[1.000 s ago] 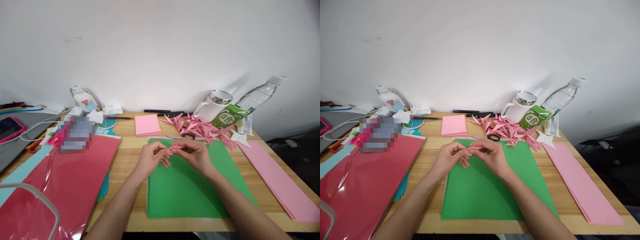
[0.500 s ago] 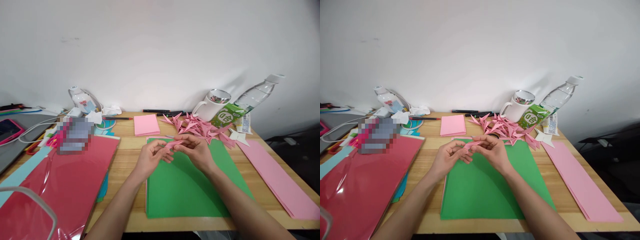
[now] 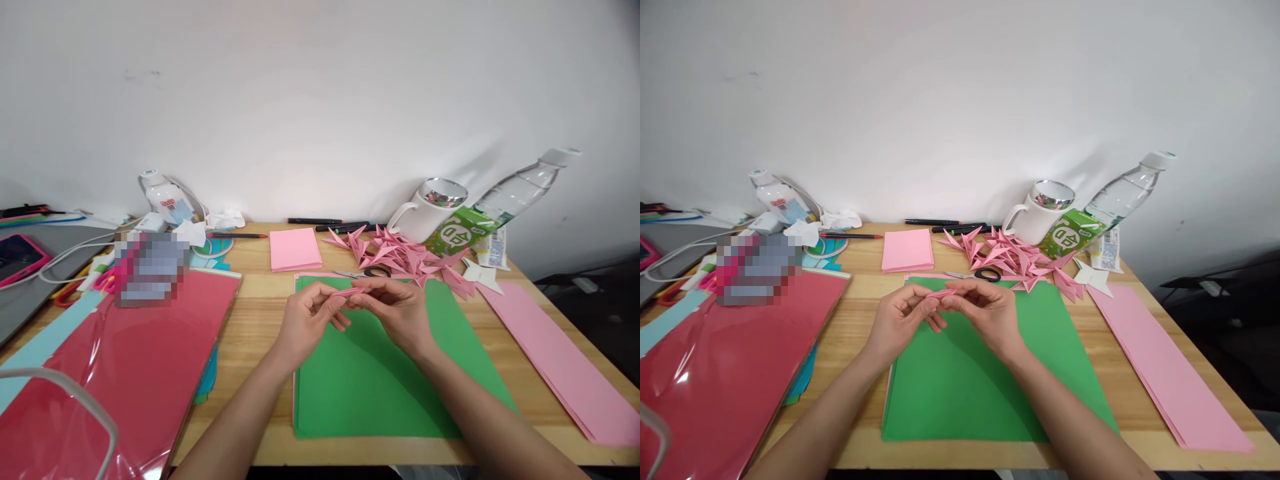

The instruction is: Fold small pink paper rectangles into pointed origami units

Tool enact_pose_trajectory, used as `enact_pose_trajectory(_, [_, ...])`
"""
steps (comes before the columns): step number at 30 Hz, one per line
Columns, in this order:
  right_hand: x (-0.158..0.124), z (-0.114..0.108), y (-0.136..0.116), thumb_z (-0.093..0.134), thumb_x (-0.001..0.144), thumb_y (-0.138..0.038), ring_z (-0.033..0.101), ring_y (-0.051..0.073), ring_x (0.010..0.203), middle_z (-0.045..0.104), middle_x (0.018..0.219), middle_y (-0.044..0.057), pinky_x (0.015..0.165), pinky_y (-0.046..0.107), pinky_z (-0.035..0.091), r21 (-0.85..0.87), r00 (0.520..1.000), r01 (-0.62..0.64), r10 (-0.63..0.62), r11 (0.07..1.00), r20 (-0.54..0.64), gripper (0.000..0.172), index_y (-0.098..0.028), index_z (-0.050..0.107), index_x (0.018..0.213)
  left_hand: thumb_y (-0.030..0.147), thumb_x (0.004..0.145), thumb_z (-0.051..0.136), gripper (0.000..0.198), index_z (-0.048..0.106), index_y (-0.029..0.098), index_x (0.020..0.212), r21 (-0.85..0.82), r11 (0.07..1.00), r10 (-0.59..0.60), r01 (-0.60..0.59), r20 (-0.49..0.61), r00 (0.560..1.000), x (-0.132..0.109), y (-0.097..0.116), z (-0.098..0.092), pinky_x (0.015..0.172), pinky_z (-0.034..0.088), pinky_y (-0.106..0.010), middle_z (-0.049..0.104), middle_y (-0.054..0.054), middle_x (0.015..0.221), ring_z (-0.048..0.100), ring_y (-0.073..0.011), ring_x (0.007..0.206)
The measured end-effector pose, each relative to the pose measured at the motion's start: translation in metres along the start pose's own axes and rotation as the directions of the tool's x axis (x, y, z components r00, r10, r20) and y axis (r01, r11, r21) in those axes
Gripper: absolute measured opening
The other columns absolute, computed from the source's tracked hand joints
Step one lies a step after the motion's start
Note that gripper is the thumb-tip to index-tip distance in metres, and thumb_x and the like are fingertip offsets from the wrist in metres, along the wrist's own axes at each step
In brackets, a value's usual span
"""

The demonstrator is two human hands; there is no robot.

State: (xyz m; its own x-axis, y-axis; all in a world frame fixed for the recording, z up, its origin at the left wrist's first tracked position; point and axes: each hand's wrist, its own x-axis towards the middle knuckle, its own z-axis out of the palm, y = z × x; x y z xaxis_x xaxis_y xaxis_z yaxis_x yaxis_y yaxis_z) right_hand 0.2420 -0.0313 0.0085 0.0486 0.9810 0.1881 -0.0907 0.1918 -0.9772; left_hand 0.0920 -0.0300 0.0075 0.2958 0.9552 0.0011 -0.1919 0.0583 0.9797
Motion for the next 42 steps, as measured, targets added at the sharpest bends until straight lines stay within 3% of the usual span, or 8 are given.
enact_pose_trajectory(8, [-0.001, 0.0001, 0.0012, 0.078, 0.062, -0.026, 0.065, 0.015, 0.053, 0.069, 0.059, 0.0, 0.052, 0.027, 0.056, 0.015, 1.0, -0.012, 0.012, 1.0, -0.015, 0.012, -0.021, 0.07, 0.07, 0.036, 0.078, 0.062, 0.022, 0.059, 0.015, 0.077, 0.012, 0.999, 0.047, -0.047, 0.002, 0.999, -0.0018, 0.0027, 0.0028, 0.05, 0.05, -0.025, 0.069, -0.005, 0.072, 0.06, -0.0123, 0.052])
enact_pose_trajectory(13, [0.0022, -0.0034, -0.0006, 0.077, 0.063, -0.029, 0.064, 0.014, 0.055, 0.07, 0.065, 0.0, 0.054, 0.027, 0.056, -0.023, 0.997, -0.027, 0.029, 0.999, 0.068, 0.018, -0.022, 0.071, 0.079, 0.032, 0.08, 0.059, 0.016, 0.061, 0.017, 0.076, 0.151, 0.979, 0.146, -0.14, -0.031, 0.989, -0.0029, -0.0001, -0.0008, 0.054, 0.049, -0.025, 0.065, -0.002, 0.068, 0.06, -0.0126, 0.055])
enact_pose_trajectory(20, [0.0037, -0.0056, -0.0012, 0.077, 0.064, -0.026, 0.063, 0.016, 0.069, 0.07, 0.073, 0.002, 0.057, 0.026, 0.053, -0.041, 0.995, 0.053, -0.049, 0.998, 0.091, 0.008, -0.025, 0.073, 0.071, 0.025, 0.083, 0.055, 0.011, 0.065, 0.021, 0.083, 0.323, 0.914, 0.27, -0.245, -0.036, 0.962, -0.0025, -0.0014, -0.003, 0.056, 0.047, -0.023, 0.064, 0.001, 0.066, 0.058, -0.0107, 0.053])
enact_pose_trajectory(31, [0.0015, -0.0046, 0.0006, 0.074, 0.066, -0.018, 0.056, 0.012, 0.055, 0.067, 0.063, 0.0, 0.05, 0.024, 0.048, 0.002, 0.995, 0.066, -0.065, 0.998, 0.081, 0.01, -0.025, 0.075, 0.073, 0.028, 0.082, 0.055, 0.013, 0.061, 0.017, 0.079, 0.205, 0.961, 0.196, -0.184, -0.042, 0.98, -0.0021, -0.0025, 0.0005, 0.052, 0.049, -0.024, 0.063, 0.0, 0.064, 0.058, -0.0118, 0.054])
enact_pose_trajectory(36, [0.0031, -0.0047, 0.0063, 0.072, 0.069, -0.019, 0.058, 0.011, 0.057, 0.067, 0.065, -0.001, 0.053, 0.023, 0.05, 0.093, 0.991, 0.025, -0.037, 0.995, 0.13, 0.01, -0.025, 0.074, 0.076, 0.031, 0.082, 0.056, 0.017, 0.059, 0.015, 0.08, 0.158, 0.97, 0.19, -0.183, -0.028, 0.981, -0.0015, -0.0043, 0.0008, 0.05, 0.047, -0.023, 0.064, -0.002, 0.068, 0.058, -0.0106, 0.053])
enact_pose_trajectory(42, [0.0044, -0.0063, 0.0041, 0.076, 0.065, -0.02, 0.062, 0.016, 0.071, 0.07, 0.076, 0.002, 0.054, 0.025, 0.052, -0.002, 0.995, 0.078, -0.078, 0.997, 0.057, 0.01, -0.024, 0.074, 0.073, 0.034, 0.081, 0.057, 0.02, 0.057, 0.015, 0.077, 0.114, 0.984, 0.144, -0.139, -0.043, 0.989, -0.0008, -0.0008, -0.001, 0.045, 0.043, -0.02, 0.06, 0.001, 0.06, 0.054, -0.0084, 0.048])
